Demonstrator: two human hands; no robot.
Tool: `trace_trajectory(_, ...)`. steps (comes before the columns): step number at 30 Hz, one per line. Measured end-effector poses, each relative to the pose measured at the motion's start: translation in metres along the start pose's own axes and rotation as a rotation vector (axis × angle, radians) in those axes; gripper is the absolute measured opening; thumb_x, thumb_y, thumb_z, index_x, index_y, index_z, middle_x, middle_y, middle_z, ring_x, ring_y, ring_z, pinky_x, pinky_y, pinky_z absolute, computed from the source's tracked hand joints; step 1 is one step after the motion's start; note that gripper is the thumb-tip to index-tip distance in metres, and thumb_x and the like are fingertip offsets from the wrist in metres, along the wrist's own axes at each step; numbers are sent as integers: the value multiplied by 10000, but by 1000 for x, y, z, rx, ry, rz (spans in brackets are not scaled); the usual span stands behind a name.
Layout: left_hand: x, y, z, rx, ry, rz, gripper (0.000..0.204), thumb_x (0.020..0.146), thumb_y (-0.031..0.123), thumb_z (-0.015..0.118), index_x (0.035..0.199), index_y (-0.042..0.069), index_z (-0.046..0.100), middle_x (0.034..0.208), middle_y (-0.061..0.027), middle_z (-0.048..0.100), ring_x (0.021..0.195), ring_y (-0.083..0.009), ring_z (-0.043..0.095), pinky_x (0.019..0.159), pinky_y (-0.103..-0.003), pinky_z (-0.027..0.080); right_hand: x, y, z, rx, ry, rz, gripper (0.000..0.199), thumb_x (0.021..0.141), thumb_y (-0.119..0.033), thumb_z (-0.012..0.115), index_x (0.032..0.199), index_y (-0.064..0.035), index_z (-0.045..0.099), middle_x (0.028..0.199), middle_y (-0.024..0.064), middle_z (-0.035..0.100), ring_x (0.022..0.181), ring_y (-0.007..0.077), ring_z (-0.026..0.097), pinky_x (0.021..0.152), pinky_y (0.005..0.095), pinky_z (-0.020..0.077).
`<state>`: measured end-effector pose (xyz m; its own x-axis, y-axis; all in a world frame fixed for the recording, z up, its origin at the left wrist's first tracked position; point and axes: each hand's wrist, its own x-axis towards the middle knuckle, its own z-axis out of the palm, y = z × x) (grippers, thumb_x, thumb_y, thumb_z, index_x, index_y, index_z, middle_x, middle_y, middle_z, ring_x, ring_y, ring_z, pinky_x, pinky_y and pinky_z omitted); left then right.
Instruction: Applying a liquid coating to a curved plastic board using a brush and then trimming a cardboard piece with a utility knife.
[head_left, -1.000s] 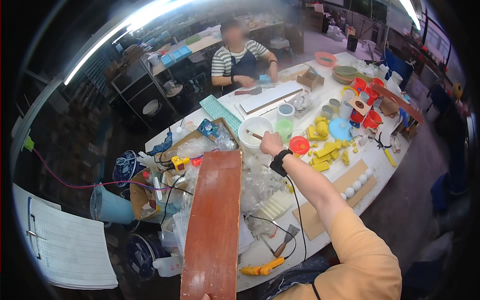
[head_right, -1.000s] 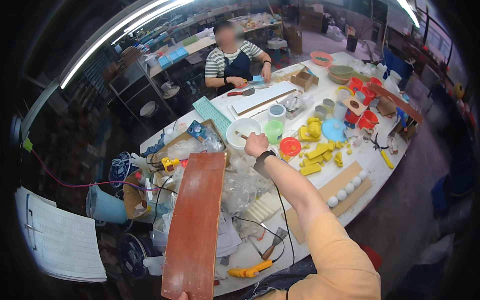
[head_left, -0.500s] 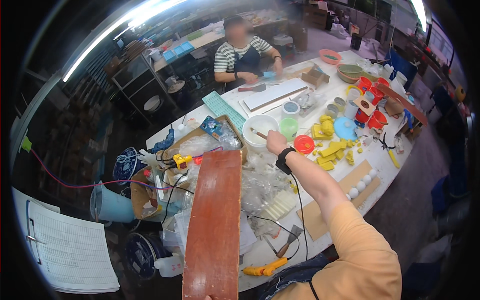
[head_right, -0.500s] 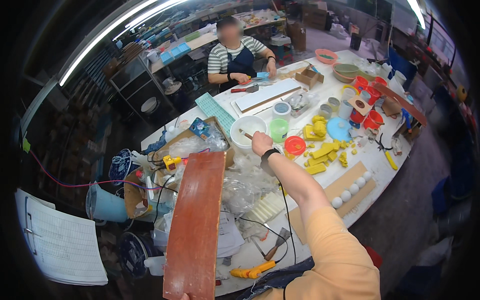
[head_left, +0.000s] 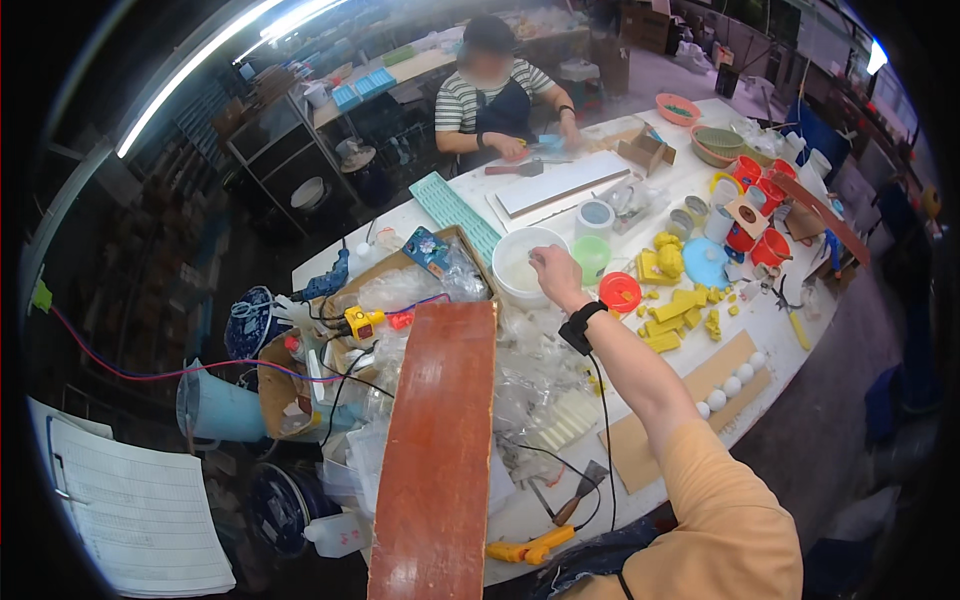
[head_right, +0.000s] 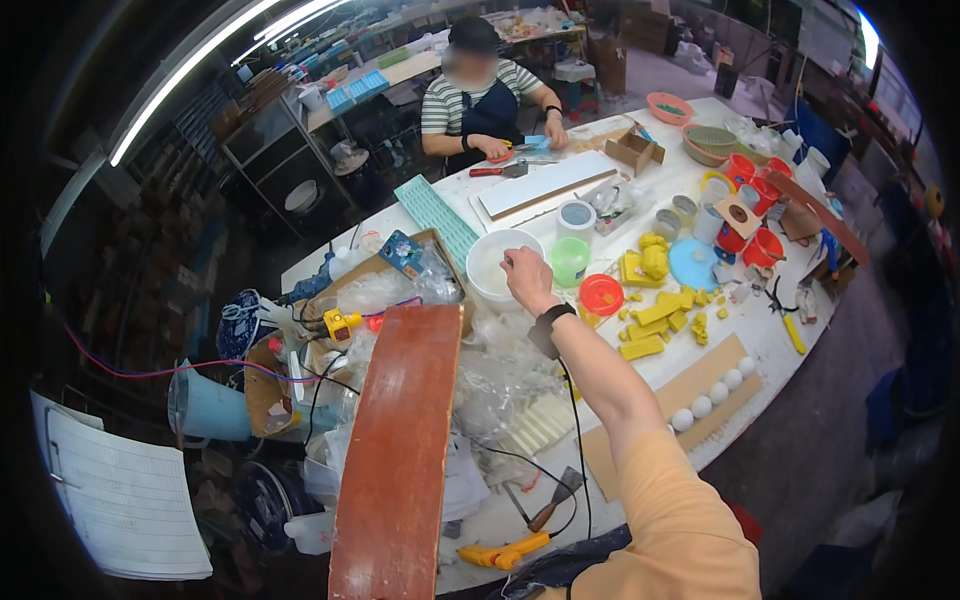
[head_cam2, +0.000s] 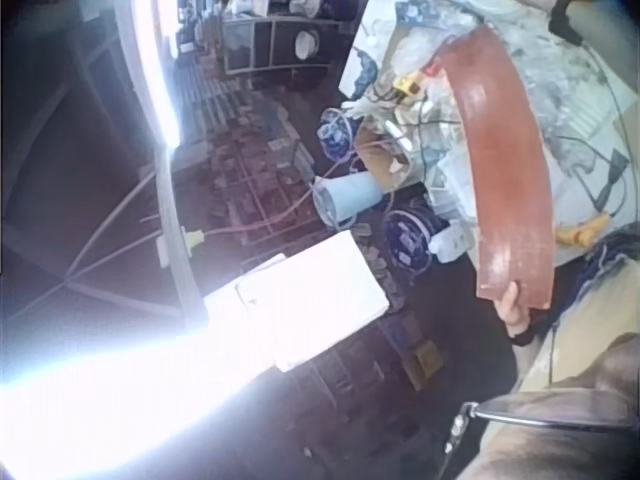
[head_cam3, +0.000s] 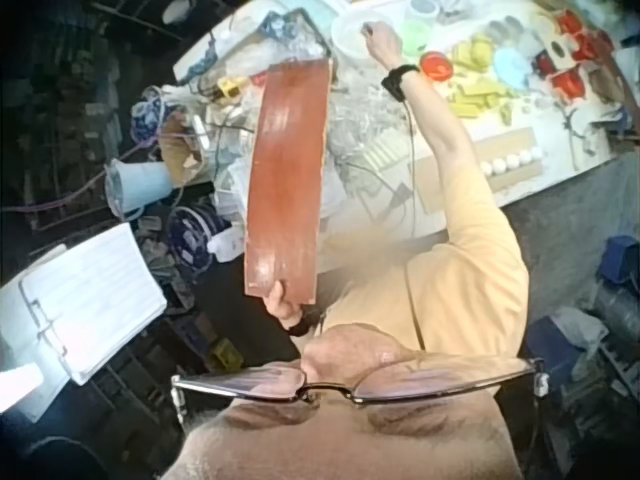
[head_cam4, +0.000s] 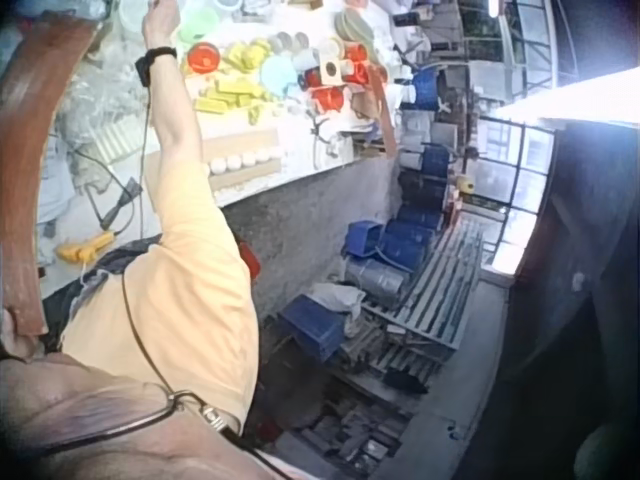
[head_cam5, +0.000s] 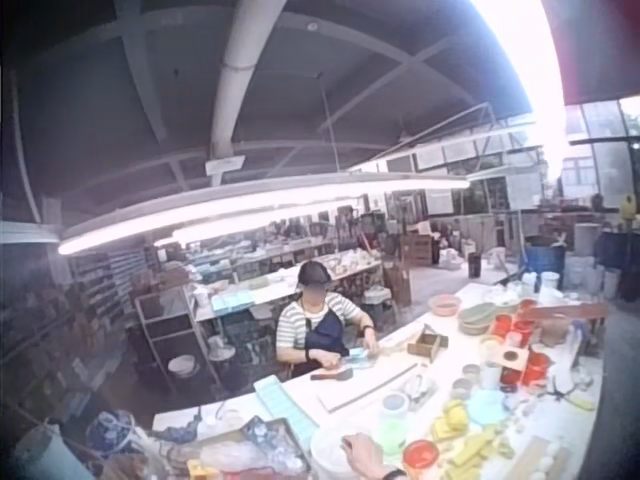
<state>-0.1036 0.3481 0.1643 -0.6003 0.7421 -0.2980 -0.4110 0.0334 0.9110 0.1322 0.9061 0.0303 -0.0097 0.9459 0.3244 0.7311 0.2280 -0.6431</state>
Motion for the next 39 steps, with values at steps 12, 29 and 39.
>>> trace_trajectory(12,-1,-10,4,-33,-6,-3,664,796,110,661,1395,-15,404,1336,-164,523,1242,-328,499,1063,-461,372,-1,19,-15,-98,-38,-8,189,864,-252,661,948,-96,726,981,133,678,908,335,649,787,450,520)
trace_trajectory(29,-31,-12,-3,-75,-46,0,607,814,112,650,1368,-20,438,1304,-173,548,1192,-317,538,1021,-454,409,-2,14,-39,25,-28,90,296,880,-273,651,1089,-70,702,1009,135,700,966,329,657,825,412,513)
trace_trajectory(39,-36,-21,-12,-91,-106,1,590,825,122,651,1359,-21,446,1284,-169,560,1138,-316,565,948,-455,454,-6,17,-57,-96,-46,11,277,903,-250,622,1059,-33,690,981,161,692,938,354,656,813,429,513)
